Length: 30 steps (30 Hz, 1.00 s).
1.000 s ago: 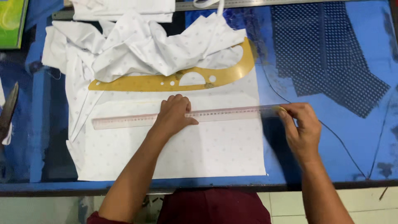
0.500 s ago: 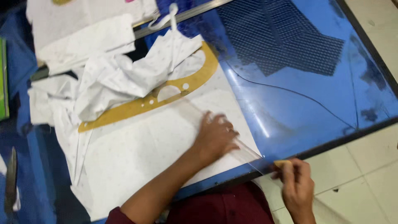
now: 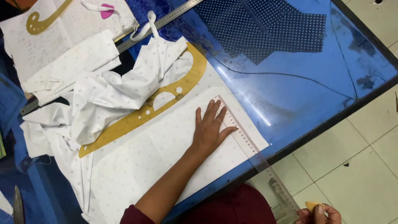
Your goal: The person uses a ruler and a small piece of chalk to draw multiple lines on a white patterned fabric spread across a blue workbench. The person repeatedly repositions the ruler and a curved pattern template to mark different angles and curves on the fabric.
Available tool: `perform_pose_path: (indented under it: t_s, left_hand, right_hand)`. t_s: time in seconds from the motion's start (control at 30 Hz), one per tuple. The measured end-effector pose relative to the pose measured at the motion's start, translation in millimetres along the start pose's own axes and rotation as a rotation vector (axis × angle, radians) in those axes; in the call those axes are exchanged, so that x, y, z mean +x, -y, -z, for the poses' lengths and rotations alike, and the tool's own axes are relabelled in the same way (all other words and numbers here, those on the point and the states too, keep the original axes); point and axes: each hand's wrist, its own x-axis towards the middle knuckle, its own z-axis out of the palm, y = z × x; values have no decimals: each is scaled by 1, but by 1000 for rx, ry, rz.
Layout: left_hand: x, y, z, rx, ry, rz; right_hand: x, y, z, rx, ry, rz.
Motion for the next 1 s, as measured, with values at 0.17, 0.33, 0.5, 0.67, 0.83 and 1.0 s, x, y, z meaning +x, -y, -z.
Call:
perform_pose_path:
  t_s: [0.17, 0.33, 0.5, 0.67, 0.83, 1.0]
  left_hand:
    - [2, -3, -7, 41, -39, -74]
    - [2, -6, -3, 51, -61, -57]
    - [1, -6, -8, 78, -55, -60]
    - [1, -8, -7, 61, -35, -27]
    - [4, -10, -2, 85, -77, -40]
    - [2, -7, -4, 49, -3, -37]
  right_hand:
    - [-4, -1, 9, -22, 59, 44]
    - [-16, 74, -22, -84, 274, -83]
    - [-14, 72, -53, 41, 322, 110]
    - [-12, 81, -54, 59, 308, 152]
    - [-4, 79, -52, 36, 327, 112]
    - [22, 46, -46, 140, 407, 196]
